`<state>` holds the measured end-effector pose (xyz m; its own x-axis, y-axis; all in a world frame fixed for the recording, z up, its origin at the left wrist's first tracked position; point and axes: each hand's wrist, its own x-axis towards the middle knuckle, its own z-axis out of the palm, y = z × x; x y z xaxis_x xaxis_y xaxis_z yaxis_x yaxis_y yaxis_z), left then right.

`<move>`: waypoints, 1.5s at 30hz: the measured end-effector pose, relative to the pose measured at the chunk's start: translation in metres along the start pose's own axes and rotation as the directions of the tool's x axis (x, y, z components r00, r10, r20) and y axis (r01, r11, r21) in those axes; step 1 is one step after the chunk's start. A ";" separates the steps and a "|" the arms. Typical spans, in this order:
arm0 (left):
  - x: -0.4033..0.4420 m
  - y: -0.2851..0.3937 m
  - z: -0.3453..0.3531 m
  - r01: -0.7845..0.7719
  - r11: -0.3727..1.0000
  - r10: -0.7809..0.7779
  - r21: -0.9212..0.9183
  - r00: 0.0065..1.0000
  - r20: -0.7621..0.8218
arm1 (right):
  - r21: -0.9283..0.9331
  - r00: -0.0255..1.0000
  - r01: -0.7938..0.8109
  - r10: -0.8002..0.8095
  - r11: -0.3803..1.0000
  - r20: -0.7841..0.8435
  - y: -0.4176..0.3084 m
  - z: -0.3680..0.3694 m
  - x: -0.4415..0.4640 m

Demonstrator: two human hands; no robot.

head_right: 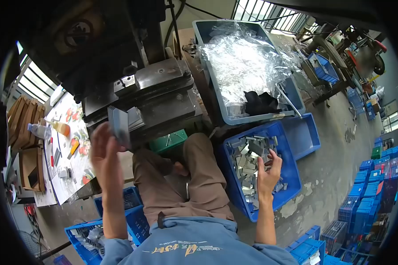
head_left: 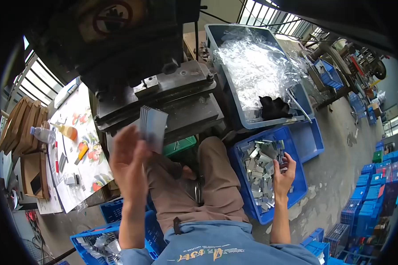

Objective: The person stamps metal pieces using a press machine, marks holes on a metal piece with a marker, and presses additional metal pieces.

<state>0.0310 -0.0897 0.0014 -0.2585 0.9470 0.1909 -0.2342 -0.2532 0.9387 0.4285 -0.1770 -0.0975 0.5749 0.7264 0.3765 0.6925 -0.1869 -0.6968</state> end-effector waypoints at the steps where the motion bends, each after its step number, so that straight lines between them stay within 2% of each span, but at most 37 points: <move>1: -0.009 -0.005 0.015 0.077 0.992 -0.069 -0.098 0.994 0.081 | 0.002 1.000 0.000 0.000 1.000 0.000 -0.014 -0.002 0.000; 4: -0.030 -0.011 0.054 0.400 0.908 -0.359 -0.127 0.897 0.257 | 0.263 0.923 0.347 -0.378 0.900 0.073 -0.068 0.006 -0.017; 5: -0.032 -0.021 0.059 0.438 0.894 -0.400 -0.100 0.877 0.266 | 0.362 0.863 0.445 -0.501 0.819 0.072 -0.092 0.014 -0.021; 6: -0.034 -0.024 0.069 0.416 0.897 -0.369 -0.148 0.890 0.269 | 0.450 0.813 0.504 -0.580 0.737 0.039 -0.113 0.026 -0.023; 9: -0.028 -0.022 0.073 0.417 0.906 -0.394 -0.079 0.895 0.209 | 0.546 0.782 0.507 -0.622 0.667 0.034 -0.170 0.056 -0.011; 13: -0.011 -0.002 0.058 0.375 0.925 -0.361 -0.067 0.919 0.157 | 0.659 0.798 0.402 -0.596 0.636 0.089 -0.207 0.089 0.006; 17: 0.018 0.001 0.031 0.259 0.965 -0.262 0.038 0.956 0.135 | 0.787 0.772 0.158 -0.572 0.596 0.278 -0.239 0.119 0.020; 19: 0.030 0.007 0.022 0.242 0.963 -0.258 0.121 0.955 0.144 | 0.791 0.709 0.256 -0.664 0.556 0.237 -0.250 0.130 0.030; 20: 0.036 0.008 0.019 0.225 0.963 -0.244 0.150 0.962 0.123 | 0.790 0.702 0.255 -0.669 0.558 0.246 -0.252 0.137 0.034; 21: 0.041 0.010 0.016 0.229 0.963 -0.246 0.142 0.962 0.115 | 0.790 0.706 0.188 -0.640 0.583 0.304 -0.251 0.144 0.037; 23: 0.049 0.014 0.012 0.024 0.912 -0.010 0.409 0.999 -0.037 | 0.791 0.723 0.086 -0.584 0.606 0.369 -0.250 0.156 0.042; 24: 0.052 0.014 0.006 -0.041 0.866 0.087 0.499 0.994 -0.070 | 0.759 0.726 0.095 -0.567 0.644 0.390 -0.245 0.161 0.048; 25: 0.057 0.008 -0.002 -0.034 0.869 0.084 0.493 0.993 -0.079 | 0.724 0.730 0.103 -0.547 0.682 0.411 -0.242 0.166 0.052; 27: 0.068 -0.009 -0.017 -0.294 0.656 0.367 0.695 0.929 0.047 | 0.696 0.723 0.089 -0.527 0.713 0.446 -0.239 0.177 0.058; 29: 0.070 -0.015 -0.021 -0.283 0.639 0.332 0.715 0.940 0.076 | 0.665 0.722 0.075 -0.500 0.743 0.478 -0.241 0.185 0.059; 31: 0.073 -0.022 -0.018 -0.356 0.525 0.431 0.773 0.894 0.119 | 0.658 0.759 0.087 -0.478 0.748 0.442 -0.250 0.194 0.056; 32: 0.073 -0.026 -0.018 -0.351 0.532 0.425 0.771 0.898 0.115 | 0.696 0.756 0.063 -0.489 0.715 0.435 -0.250 0.200 0.055; 35: 0.076 -0.036 -0.018 -0.335 0.535 0.436 0.776 0.896 0.086 | 0.677 0.789 0.071 -0.457 0.732 0.411 -0.255 0.204 0.048; 37: 0.075 -0.037 -0.019 -0.367 0.480 0.465 0.797 0.877 0.124 | 0.681 0.789 0.070 -0.458 0.729 0.410 -0.253 0.207 0.047; 39: 0.075 -0.038 -0.019 -0.368 0.482 0.469 0.795 0.875 0.121 | 0.651 0.802 0.110 -0.454 0.751 0.388 -0.255 0.208 0.048; 40: 0.076 -0.039 -0.019 -0.383 0.479 0.484 0.790 0.866 0.126 | 0.648 0.803 0.069 -0.427 0.759 0.415 -0.256 0.206 0.047; 45: 0.076 -0.040 -0.019 -0.368 0.478 0.490 0.797 0.865 0.106 | 0.655 0.808 0.077 -0.432 0.752 0.401 -0.257 0.208 0.047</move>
<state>0.0033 -0.0116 -0.0270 -0.2393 0.7159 0.6559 0.7307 -0.3121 0.6072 0.1873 0.0423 -0.0278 -0.0090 0.9327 0.3606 0.2793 0.3486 -0.8947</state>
